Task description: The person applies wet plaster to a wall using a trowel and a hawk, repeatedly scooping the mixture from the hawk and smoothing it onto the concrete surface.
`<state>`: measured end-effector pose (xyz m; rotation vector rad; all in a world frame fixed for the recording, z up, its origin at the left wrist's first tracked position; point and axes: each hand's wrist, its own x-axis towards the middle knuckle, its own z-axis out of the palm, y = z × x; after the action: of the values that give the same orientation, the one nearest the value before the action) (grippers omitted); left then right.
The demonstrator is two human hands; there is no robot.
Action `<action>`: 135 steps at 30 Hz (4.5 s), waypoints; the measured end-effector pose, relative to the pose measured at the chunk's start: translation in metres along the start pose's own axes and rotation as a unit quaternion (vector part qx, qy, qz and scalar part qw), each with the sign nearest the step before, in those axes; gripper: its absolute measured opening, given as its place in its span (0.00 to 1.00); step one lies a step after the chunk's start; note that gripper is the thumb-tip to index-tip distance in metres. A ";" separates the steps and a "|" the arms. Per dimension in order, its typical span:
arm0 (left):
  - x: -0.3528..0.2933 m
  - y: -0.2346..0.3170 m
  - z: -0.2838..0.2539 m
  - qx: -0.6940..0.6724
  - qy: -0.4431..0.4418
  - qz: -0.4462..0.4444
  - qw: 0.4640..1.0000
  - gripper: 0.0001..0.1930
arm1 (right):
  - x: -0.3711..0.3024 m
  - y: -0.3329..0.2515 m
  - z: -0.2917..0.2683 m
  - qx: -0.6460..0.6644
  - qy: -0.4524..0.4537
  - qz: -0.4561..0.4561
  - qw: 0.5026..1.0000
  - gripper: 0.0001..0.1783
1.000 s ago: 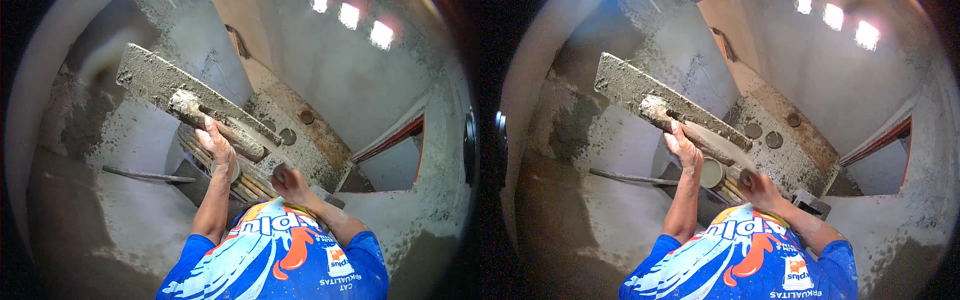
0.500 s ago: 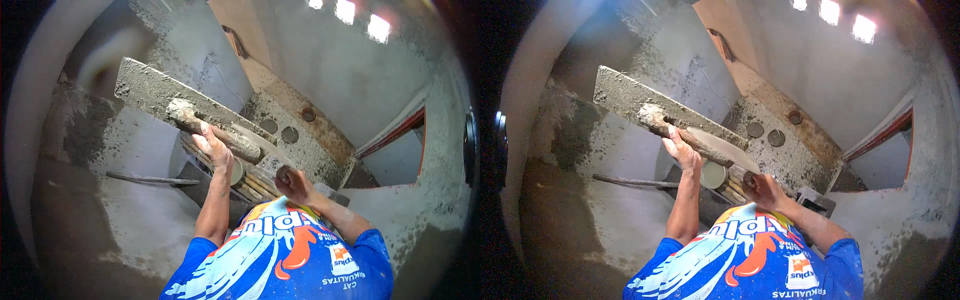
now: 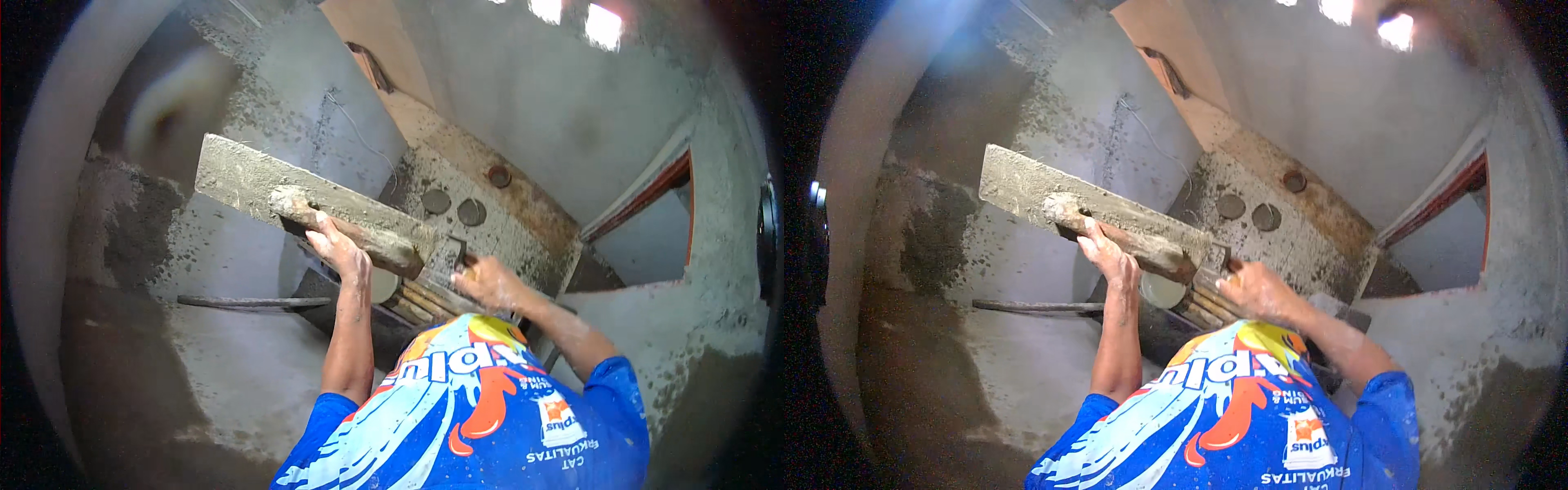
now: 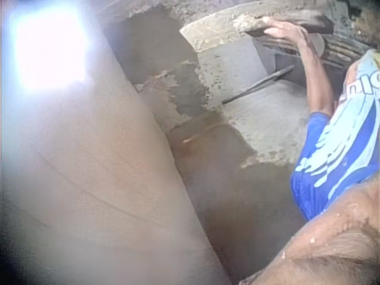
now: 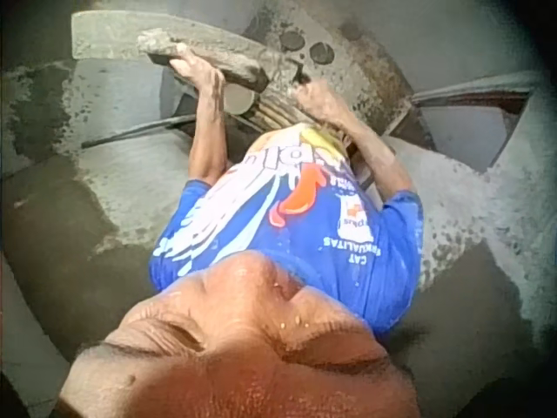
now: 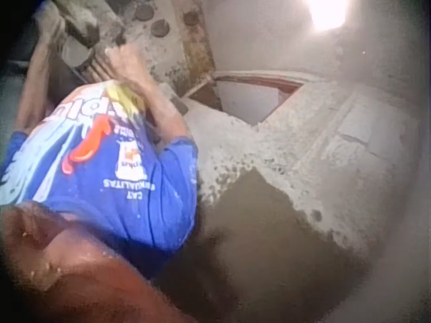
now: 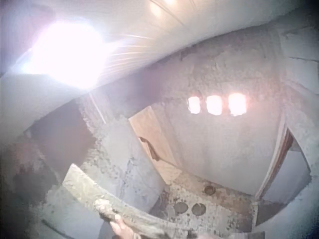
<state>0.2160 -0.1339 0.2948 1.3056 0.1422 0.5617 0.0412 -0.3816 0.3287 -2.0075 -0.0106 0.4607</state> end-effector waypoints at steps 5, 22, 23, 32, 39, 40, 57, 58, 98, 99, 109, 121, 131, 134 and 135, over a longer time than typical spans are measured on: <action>0.018 -0.015 0.006 -0.054 0.061 -0.085 0.993 0.24 | 0.019 0.080 0.010 0.060 -0.098 0.105 0.988 0.22; 0.023 -0.080 -0.032 -0.232 0.223 -0.443 0.837 0.17 | 0.025 0.029 0.064 0.177 0.243 -0.073 0.951 0.17; 0.017 -0.082 -0.030 -0.233 0.226 -0.447 0.833 0.18 | 0.035 0.023 0.065 0.138 0.193 -0.048 0.970 0.17; 0.009 -0.082 -0.019 -0.271 0.181 -0.402 0.856 0.19 | 0.068 0.029 0.054 0.271 0.120 -0.019 0.955 0.18; 0.018 -0.063 -0.017 -0.314 0.156 -0.430 0.832 0.24 | 0.046 0.031 0.038 0.280 0.113 0.045 0.952 0.15; 0.025 -0.063 -0.019 -0.315 0.169 -0.418 0.835 0.26 | 0.034 0.038 0.030 0.193 0.108 0.011 0.975 0.14; 0.028 -0.063 -0.026 -0.308 0.227 -0.396 0.835 0.30 | -0.003 0.163 -0.048 -0.265 0.337 0.105 0.897 0.13; 0.024 -0.066 -0.027 -0.301 0.229 -0.402 0.834 0.30 | -0.005 0.152 -0.033 -0.273 0.307 0.093 0.907 0.11; -0.048 -0.117 -0.320 0.760 -0.394 -0.191 0.480 0.17 | -0.032 0.239 0.037 -0.179 0.062 0.229 0.955 0.20; -0.048 -0.121 -0.336 0.757 -0.396 -0.197 0.481 0.17 | -0.027 0.238 0.043 -0.191 0.041 0.231 0.953 0.21; -0.074 -0.197 -0.471 0.635 -0.269 -0.460 0.560 0.30 | 0.116 0.179 0.127 -0.205 -0.155 0.215 0.942 0.18; -0.047 -0.340 -0.566 0.506 -0.051 -0.579 0.637 0.33 | 0.492 0.283 0.418 -0.157 -0.372 0.067 0.913 0.10; -0.052 -0.545 -0.644 0.597 -0.043 -0.446 0.666 0.39 | 0.702 0.453 0.551 -0.492 -0.334 -0.097 0.798 0.18; -0.044 -0.534 -0.680 0.370 0.091 -0.636 0.671 0.45 | 0.711 0.431 0.624 -0.424 -0.344 -0.073 0.834 0.21; -0.045 -0.535 -0.702 0.343 0.082 -0.634 0.688 0.47 | 0.719 0.436 0.636 -0.311 -0.348 -0.053 0.883 0.21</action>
<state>0.0579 0.3757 -0.4098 1.4907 1.4072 -0.6742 0.4175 0.1071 -0.5263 -2.3176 -0.8013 1.2032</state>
